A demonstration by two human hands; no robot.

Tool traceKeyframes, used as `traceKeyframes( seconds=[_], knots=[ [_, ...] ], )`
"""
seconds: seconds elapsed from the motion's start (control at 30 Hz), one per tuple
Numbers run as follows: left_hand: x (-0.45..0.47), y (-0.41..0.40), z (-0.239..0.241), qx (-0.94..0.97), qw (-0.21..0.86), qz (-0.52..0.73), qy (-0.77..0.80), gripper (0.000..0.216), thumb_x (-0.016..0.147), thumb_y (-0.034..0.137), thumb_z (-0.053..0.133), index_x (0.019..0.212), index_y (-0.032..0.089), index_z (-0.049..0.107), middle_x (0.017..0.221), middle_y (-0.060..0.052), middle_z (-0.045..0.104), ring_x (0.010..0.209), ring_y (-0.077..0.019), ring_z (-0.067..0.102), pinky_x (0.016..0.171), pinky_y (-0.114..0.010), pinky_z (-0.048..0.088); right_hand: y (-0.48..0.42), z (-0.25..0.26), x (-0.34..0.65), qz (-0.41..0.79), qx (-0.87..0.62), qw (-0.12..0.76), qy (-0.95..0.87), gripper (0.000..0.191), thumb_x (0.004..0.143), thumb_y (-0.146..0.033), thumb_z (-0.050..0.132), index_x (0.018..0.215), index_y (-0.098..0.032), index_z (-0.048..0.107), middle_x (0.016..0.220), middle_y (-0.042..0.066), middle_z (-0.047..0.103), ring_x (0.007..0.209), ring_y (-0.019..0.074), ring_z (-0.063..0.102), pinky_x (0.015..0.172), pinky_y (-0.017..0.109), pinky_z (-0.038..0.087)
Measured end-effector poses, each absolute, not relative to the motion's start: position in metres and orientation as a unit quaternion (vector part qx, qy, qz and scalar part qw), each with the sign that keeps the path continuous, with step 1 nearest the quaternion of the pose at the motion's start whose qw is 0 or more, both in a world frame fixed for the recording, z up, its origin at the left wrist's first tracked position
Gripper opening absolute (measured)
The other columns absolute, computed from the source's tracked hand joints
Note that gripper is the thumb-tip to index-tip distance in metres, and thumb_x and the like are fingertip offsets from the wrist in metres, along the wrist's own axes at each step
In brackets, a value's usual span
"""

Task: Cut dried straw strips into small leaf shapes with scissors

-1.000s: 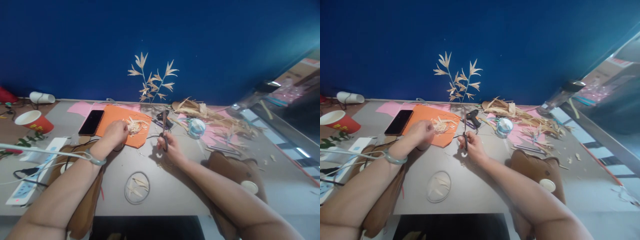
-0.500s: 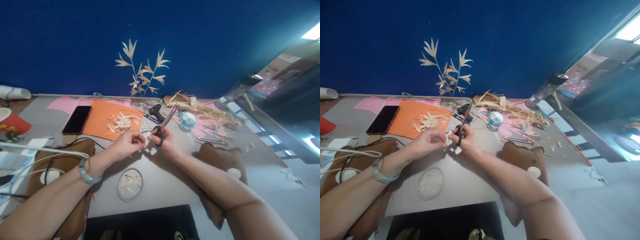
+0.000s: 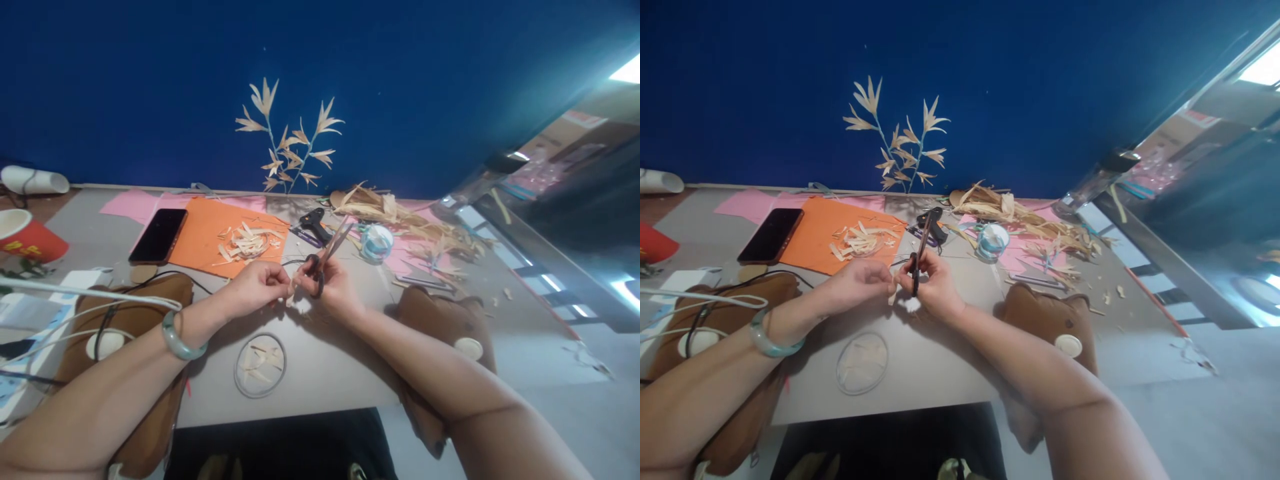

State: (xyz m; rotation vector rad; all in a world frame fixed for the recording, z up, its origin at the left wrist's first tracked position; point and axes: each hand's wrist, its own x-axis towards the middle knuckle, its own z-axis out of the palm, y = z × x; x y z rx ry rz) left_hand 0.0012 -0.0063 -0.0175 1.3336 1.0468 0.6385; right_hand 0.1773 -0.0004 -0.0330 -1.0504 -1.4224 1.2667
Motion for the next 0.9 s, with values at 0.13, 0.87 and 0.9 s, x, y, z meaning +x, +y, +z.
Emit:
traceKeyframes(
  seconds=[0.13, 0.87, 0.9],
  knots=[
    [0.002, -0.005, -0.012, 0.563, 0.615, 0.265, 0.483, 0.013, 0.072, 0.026, 0.065, 0.072, 0.015, 0.058, 0.049, 0.003, 0.057, 0.038, -0.0074, 0.048, 0.04, -0.018, 0.035, 0.0, -0.029, 0.177, 0.495, -0.439, 0.474, -0.581, 0.034, 0.063, -0.038, 0.078, 0.077, -0.02, 0.053, 0.073, 0.0, 0.061, 0.064, 0.013, 0.054, 0.06, 0.026, 0.046],
    [-0.007, 0.003, -0.003, 0.512, 0.565, 0.449, 0.466, 0.02, 0.078, 0.035, 0.061, 0.076, 0.017, 0.054, 0.052, 0.002, 0.061, 0.042, -0.0089, 0.055, 0.045, -0.019, 0.045, -0.001, -0.028, 0.179, 0.636, -0.402, 0.263, -0.604, 0.046, 0.067, -0.054, 0.072, 0.062, -0.019, 0.042, 0.045, -0.007, 0.05, 0.038, 0.0061, 0.042, 0.038, 0.017, 0.033],
    [-0.007, 0.003, -0.003, 0.512, 0.565, 0.448, 0.467, 0.019, 0.078, 0.035, 0.061, 0.076, 0.017, 0.054, 0.052, 0.002, 0.062, 0.042, -0.0089, 0.055, 0.045, -0.019, 0.045, -0.001, -0.028, 0.178, 0.636, -0.403, 0.264, -0.603, 0.046, 0.066, -0.054, 0.072, 0.062, -0.019, 0.042, 0.044, -0.007, 0.05, 0.038, 0.0061, 0.042, 0.037, 0.017, 0.033]
  ],
)
